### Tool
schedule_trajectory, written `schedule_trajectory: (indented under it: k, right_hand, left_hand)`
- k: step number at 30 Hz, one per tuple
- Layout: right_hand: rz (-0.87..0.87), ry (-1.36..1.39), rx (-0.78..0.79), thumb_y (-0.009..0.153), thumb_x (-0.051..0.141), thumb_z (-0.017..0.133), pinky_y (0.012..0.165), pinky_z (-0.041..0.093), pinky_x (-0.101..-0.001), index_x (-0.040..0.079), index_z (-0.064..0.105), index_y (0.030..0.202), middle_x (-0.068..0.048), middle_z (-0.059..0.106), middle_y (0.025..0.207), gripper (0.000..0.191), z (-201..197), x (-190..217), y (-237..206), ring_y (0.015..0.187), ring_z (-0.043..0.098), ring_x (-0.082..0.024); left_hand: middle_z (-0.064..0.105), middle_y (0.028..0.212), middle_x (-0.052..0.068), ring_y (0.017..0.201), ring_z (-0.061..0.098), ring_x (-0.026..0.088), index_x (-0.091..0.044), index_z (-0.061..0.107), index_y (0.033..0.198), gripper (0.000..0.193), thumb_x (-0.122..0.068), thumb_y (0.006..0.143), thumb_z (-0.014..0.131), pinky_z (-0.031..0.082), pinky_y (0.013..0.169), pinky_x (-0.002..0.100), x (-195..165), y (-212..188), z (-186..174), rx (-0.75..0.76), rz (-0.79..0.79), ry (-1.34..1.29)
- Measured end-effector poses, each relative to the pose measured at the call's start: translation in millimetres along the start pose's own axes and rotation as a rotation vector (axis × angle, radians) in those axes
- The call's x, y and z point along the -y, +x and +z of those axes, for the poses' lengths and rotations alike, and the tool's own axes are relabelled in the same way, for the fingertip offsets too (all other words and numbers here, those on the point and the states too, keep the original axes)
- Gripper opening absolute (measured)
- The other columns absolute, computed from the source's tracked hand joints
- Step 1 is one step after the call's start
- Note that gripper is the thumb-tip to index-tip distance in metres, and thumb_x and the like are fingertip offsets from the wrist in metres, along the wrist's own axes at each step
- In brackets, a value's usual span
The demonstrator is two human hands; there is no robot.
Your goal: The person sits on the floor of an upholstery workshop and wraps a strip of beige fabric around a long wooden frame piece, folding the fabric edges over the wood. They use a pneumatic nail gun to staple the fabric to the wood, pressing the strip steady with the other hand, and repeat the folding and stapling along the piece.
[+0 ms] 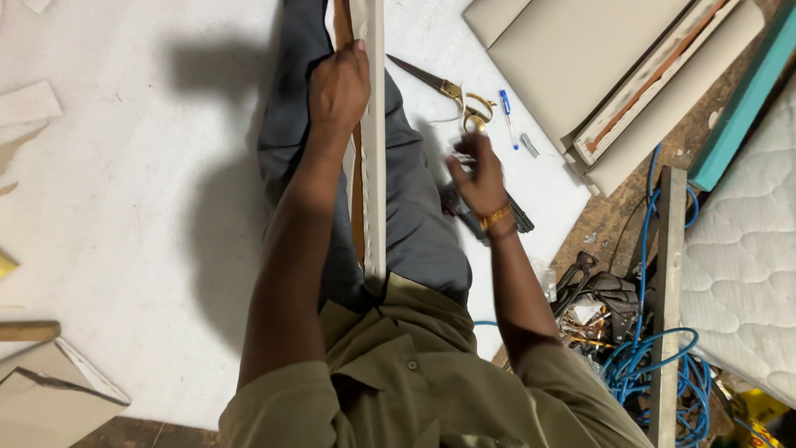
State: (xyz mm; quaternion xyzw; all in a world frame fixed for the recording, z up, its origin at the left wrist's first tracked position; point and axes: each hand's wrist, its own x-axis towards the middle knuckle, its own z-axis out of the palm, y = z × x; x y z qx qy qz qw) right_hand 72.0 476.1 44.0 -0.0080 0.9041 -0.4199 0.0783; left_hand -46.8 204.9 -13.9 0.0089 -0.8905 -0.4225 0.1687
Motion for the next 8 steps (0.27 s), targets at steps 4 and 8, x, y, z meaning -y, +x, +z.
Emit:
schedule_trajectory:
  k: [4, 8]
  right_hand:
    - [-0.087, -0.623, -0.084, 0.086, 0.028, 0.084, 0.075, 0.052, -0.0490, 0.000, 0.059, 0.107, -0.021, 0.063, 0.097, 0.043, 0.6, -65.3, -82.0, 0.087, 0.062, -0.041]
    - [-0.005, -0.740, 0.051, 0.081, 0.035, 0.084, 0.078, 0.051, -0.0515, 0.002, 0.057, 0.107, -0.022, 0.062, 0.099, 0.049, 16.5, -128.8, -119.5, 0.090, 0.061, -0.042]
  left_hand:
    - [0.071, 0.079, 0.025, 0.069, 0.070, 0.043, 0.002, 0.069, 0.080, 0.041, -0.023, 0.108, 0.052, 0.057, 0.064, 0.050, 2.5, -3.3, 7.2, 0.034, -0.054, 0.046]
    - [0.071, 0.080, 0.026, 0.069, 0.070, 0.044, 0.002, 0.070, 0.086, 0.037, -0.022, 0.107, 0.052, 0.058, 0.063, 0.050, 7.1, -6.1, 9.6, -0.017, -0.004, 0.009]
